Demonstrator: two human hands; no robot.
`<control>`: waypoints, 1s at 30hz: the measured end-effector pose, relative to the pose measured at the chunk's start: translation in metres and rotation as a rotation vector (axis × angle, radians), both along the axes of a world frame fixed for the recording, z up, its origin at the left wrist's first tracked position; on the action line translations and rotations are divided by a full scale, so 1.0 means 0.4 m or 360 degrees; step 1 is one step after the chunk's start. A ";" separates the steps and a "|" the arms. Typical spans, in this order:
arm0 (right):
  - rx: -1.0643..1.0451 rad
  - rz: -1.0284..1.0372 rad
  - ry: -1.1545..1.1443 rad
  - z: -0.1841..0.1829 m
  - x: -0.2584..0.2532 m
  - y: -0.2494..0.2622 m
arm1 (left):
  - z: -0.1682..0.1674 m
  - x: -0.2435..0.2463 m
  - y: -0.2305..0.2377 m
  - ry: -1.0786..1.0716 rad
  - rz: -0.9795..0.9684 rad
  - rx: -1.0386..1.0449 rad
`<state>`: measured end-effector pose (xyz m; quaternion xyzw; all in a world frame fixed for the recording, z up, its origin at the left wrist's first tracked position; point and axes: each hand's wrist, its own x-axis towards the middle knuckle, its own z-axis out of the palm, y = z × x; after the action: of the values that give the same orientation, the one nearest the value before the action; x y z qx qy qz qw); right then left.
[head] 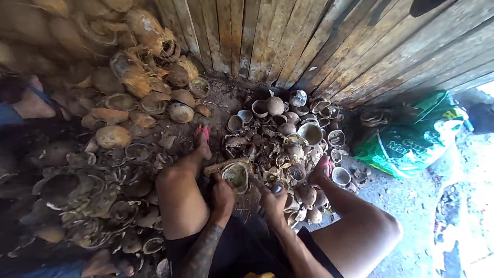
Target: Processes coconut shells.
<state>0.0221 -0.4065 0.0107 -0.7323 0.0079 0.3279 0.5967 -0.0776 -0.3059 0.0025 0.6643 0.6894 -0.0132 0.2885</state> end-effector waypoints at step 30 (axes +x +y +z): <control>-0.0117 -0.0089 0.0488 -0.036 -0.012 -0.071 | 0.015 -0.047 -0.013 -0.0305 -0.0019 -0.0091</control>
<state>0.0173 -0.4347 -0.0037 -0.6946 0.1312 0.4186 0.5702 -0.0962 -0.3113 0.0084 0.6582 0.6539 0.0290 0.3721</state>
